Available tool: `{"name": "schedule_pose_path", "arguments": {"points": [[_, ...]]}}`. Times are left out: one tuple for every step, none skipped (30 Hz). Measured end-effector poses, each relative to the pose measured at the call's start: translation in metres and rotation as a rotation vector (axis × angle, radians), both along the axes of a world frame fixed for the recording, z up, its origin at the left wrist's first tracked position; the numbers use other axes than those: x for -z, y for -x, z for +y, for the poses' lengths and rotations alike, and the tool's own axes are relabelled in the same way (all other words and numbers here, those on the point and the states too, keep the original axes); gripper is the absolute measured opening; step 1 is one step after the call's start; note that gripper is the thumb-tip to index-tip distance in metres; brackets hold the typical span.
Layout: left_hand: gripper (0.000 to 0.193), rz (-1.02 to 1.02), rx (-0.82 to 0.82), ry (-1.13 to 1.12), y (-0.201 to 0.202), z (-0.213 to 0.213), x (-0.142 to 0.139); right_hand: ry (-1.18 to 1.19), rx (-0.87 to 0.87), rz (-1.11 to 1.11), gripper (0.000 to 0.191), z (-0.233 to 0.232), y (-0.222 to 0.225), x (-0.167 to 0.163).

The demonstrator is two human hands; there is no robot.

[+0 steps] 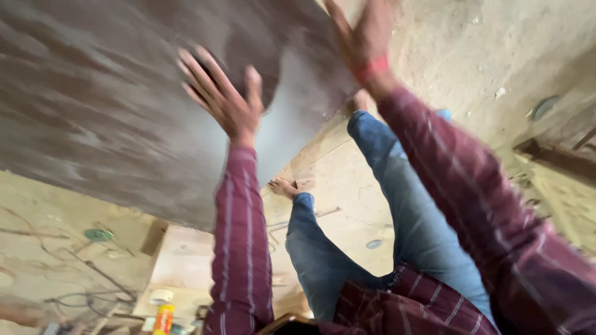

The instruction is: The person smooths a large dark board and then applies small pieces of white tape along its edges. They tear off pieces from a roll and press them down in a row, working along the sides of the board.

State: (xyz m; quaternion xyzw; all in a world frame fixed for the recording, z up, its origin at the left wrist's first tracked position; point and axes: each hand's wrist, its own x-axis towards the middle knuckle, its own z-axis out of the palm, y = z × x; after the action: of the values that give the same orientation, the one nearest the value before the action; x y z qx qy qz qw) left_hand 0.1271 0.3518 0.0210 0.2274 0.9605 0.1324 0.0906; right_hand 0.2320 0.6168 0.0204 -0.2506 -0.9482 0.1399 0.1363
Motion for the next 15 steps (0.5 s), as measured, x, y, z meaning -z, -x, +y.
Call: {"name": "schedule_pose_path", "arguments": {"points": [[0.097, -0.003, 0.046, -0.005, -0.038, -0.003, -0.009, -0.110, 0.157, 0.034, 0.078, -0.008, -0.041, -0.003], [0.101, -0.084, 0.083, -0.007, -0.073, -0.006, -0.017, 0.066, 0.293, 0.048, 0.081, -0.020, -0.076, -0.002], [0.105, -0.159, 0.118, -0.012, -0.104, -0.006, -0.023, 0.498, 0.491, 0.123, 0.079, -0.035, -0.106, -0.001], [0.102, -0.171, 0.128, 0.027, -0.128, -0.005, -0.025, 0.938, 0.667, 0.212, 0.077, -0.049, -0.126, 0.005], [0.099, -0.184, 0.140, 0.068, -0.146, -0.004, -0.024, 1.026, 0.564, 0.264, 0.058, -0.063, -0.140, 0.012], [0.097, -0.204, 0.152, 0.115, -0.161, -0.003, -0.025, 1.112, 0.463, 0.308, 0.038, -0.075, -0.152, 0.016], [0.097, -0.190, 0.146, 0.110, -0.172, -0.001, -0.024, 1.167, 0.577, 0.307, 0.036, -0.085, -0.157, 0.022], [0.097, -0.177, 0.141, 0.104, -0.181, 0.002, -0.023, 1.222, 0.693, 0.305, 0.034, -0.094, -0.158, 0.025], [0.097, -0.162, 0.132, 0.098, -0.185, 0.004, -0.021, 1.278, 0.805, 0.302, 0.032, -0.098, -0.155, 0.025], [0.096, -0.174, 0.128, 0.099, -0.191, 0.008, -0.022, 1.252, 0.875, 0.299, 0.028, -0.099, -0.154, 0.023], [0.096, -0.182, 0.122, 0.101, -0.194, 0.011, -0.021, 1.228, 0.943, 0.297, 0.024, -0.101, -0.150, 0.024], [0.096, -0.189, 0.119, 0.101, -0.198, 0.014, -0.022, 1.202, 1.011, 0.296, 0.020, -0.101, -0.150, 0.025], [0.096, -0.195, 0.112, 0.109, -0.200, 0.017, -0.023, 1.218, 1.062, 0.315, 0.020, -0.099, -0.147, 0.021], [0.096, -0.202, 0.102, 0.112, -0.202, 0.020, -0.025, 1.229, 1.111, 0.333, 0.019, -0.096, -0.146, 0.017], [0.096, -0.208, 0.092, 0.110, -0.204, 0.022, -0.025, 1.236, 1.157, 0.353, 0.019, -0.092, -0.144, 0.015]]}}
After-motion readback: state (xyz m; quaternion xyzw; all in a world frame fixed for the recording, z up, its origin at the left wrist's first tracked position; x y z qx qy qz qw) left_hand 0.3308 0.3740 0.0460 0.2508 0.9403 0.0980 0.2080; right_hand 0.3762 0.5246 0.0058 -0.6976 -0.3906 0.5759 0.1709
